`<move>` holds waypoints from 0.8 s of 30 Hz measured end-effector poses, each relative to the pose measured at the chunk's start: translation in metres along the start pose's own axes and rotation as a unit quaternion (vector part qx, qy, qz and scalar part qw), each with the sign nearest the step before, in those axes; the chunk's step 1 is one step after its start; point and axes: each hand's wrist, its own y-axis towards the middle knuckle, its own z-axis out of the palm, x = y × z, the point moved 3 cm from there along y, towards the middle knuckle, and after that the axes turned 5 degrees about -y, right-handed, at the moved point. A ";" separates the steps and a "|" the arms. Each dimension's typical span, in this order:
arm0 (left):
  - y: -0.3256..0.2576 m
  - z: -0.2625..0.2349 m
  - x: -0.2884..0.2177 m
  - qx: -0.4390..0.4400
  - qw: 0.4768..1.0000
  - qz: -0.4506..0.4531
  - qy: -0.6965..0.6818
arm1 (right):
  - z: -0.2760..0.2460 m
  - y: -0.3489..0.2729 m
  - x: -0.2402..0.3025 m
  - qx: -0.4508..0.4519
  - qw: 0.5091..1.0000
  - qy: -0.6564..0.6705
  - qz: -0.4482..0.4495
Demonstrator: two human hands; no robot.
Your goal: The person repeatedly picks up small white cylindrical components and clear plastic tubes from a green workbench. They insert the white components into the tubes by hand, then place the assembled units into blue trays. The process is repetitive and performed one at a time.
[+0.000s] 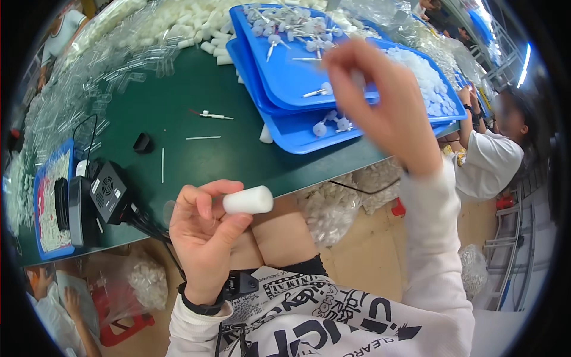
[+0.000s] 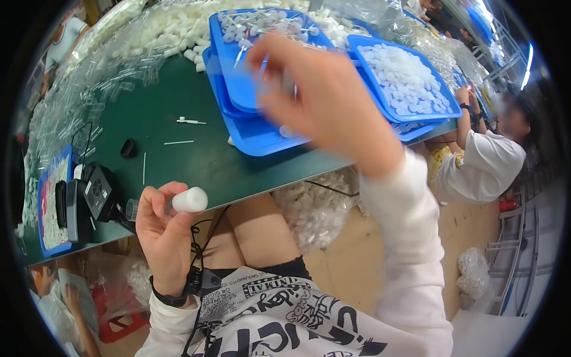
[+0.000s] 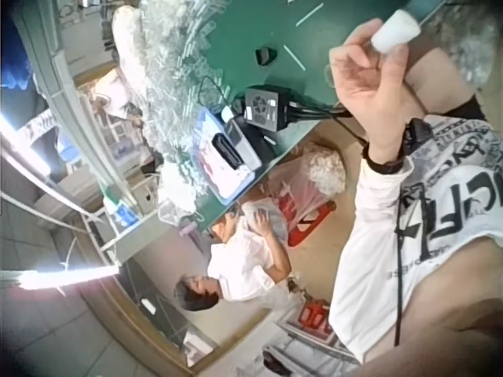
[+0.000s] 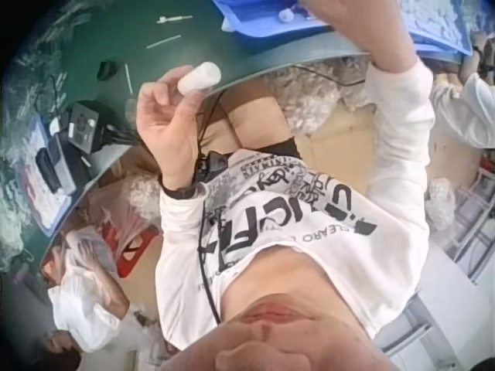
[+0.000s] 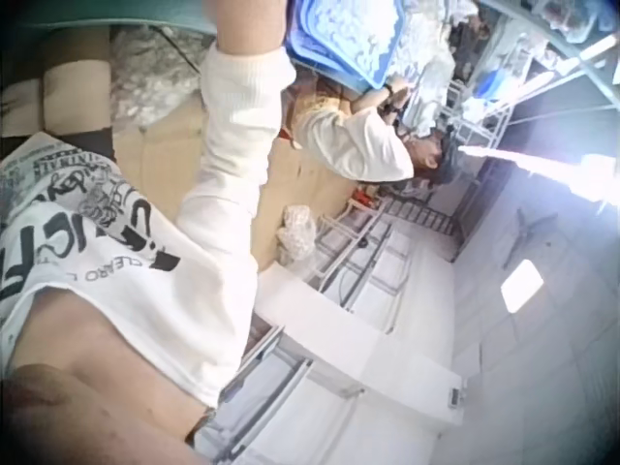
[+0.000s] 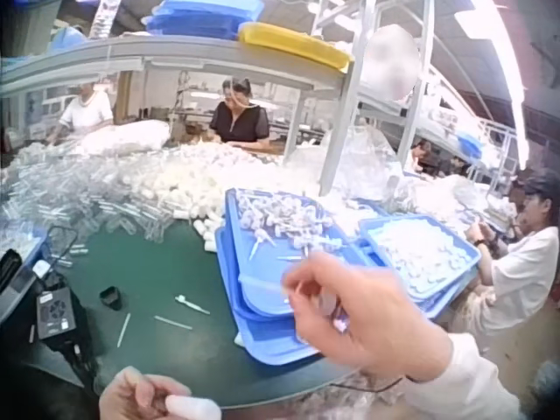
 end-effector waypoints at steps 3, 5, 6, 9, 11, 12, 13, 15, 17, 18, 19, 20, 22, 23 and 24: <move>-0.004 0.003 0.002 0.028 0.999 0.014 -0.024 | 0.009 -0.047 0.036 0.032 0.994 0.053 -0.087; -0.006 0.001 0.005 0.030 0.999 0.011 -0.018 | 0.018 -0.066 0.042 0.013 0.995 0.078 -0.053; -0.008 0.000 0.007 0.031 0.999 0.010 -0.013 | 0.022 -0.072 0.039 -0.011 0.994 0.093 -0.053; -0.009 0.001 0.014 0.033 0.999 0.017 -0.012 | 0.026 -0.083 0.036 -0.030 0.996 0.066 -0.044; -0.013 0.000 0.014 0.048 0.994 0.053 0.085 | 0.025 -0.090 0.033 -0.029 0.998 0.047 -0.028; -0.014 0.001 0.014 0.058 0.987 0.073 0.133 | 0.024 -0.093 0.032 -0.030 0.999 0.037 -0.021; -0.014 0.003 0.015 0.061 0.983 0.089 0.151 | 0.024 -0.096 0.030 -0.031 0.999 0.034 -0.014; -0.015 0.008 0.017 0.067 0.972 0.121 0.189 | 0.022 -0.098 0.030 -0.034 0.999 0.018 -0.016; -0.017 0.008 0.018 0.076 0.968 0.120 0.206 | 0.020 -0.100 0.029 -0.036 0.999 0.013 -0.019; -0.017 0.008 0.017 0.080 0.966 0.120 0.215 | 0.020 -0.101 0.029 -0.037 0.999 0.016 -0.018; -0.017 0.009 0.018 0.080 0.970 0.105 0.206 | 0.019 -0.103 0.029 -0.037 0.999 0.018 -0.018; -0.015 0.009 0.019 0.080 0.973 0.089 0.198 | 0.020 -0.105 0.030 -0.031 0.999 0.009 -0.030; -0.015 0.011 0.024 0.071 0.982 0.034 0.170 | 0.022 -0.110 0.032 -0.018 0.998 -0.008 -0.054; -0.015 0.013 0.028 0.063 0.987 -0.007 0.151 | 0.021 -0.110 0.034 -0.002 0.999 -0.018 -0.049; -0.016 0.014 0.032 0.057 0.989 -0.049 0.131 | 0.022 -0.111 0.034 -0.027 0.999 -0.006 -0.042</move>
